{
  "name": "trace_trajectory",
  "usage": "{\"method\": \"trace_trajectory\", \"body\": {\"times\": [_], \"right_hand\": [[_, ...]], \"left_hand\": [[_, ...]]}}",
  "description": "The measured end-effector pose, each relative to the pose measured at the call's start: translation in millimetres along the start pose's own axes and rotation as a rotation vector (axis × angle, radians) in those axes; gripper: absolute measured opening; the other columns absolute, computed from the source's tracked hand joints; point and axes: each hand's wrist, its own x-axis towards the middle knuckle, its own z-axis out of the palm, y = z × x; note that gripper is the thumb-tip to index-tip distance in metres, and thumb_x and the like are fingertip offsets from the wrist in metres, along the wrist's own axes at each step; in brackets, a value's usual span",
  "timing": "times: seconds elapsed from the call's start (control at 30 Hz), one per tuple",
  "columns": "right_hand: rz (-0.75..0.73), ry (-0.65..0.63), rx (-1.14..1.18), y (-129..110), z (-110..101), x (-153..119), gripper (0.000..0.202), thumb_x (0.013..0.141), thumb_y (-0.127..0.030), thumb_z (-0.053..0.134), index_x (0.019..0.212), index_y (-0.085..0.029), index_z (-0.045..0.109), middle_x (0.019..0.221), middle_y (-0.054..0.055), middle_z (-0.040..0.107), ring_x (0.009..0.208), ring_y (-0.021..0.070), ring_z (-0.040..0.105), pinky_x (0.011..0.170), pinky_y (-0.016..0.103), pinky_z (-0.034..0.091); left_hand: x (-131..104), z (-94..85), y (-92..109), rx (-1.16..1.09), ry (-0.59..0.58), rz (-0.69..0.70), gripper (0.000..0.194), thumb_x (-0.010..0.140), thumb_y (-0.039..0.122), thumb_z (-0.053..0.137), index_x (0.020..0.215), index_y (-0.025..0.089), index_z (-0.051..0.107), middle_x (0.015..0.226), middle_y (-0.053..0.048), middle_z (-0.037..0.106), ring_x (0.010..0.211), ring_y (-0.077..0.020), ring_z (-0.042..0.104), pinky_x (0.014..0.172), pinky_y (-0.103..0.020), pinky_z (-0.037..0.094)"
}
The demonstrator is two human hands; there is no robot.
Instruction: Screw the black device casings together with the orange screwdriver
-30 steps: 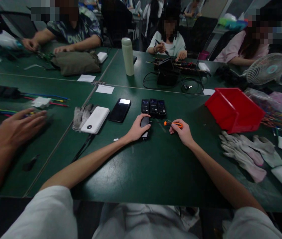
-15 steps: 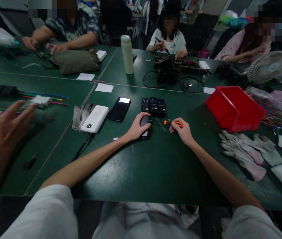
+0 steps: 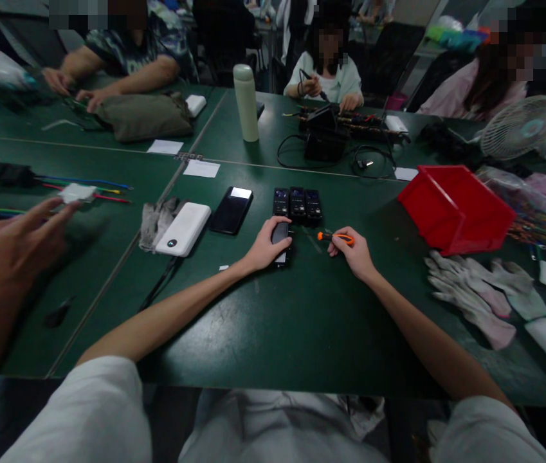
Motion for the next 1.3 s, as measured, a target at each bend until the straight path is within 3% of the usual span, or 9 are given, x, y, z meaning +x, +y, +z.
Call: {"method": "trace_trajectory", "body": {"times": [1.3], "right_hand": [[0.006, 0.002, 0.000, -0.6, -0.7, -1.1, 0.029, 0.084, -0.047, 0.063, 0.091, -0.020, 0.057, 0.071, 0.002, 0.065, 0.061, 0.0142, 0.062, 0.058, 0.028, 0.053]], "left_hand": [[0.4, 0.8, -0.2, 0.021, -0.004, -0.006, 0.038, 0.083, 0.031, 0.055, 0.120, 0.023, 0.050, 0.119, -0.006, 0.053, 0.111, -0.0231, 0.051, 0.102, -0.041, 0.040]]}}
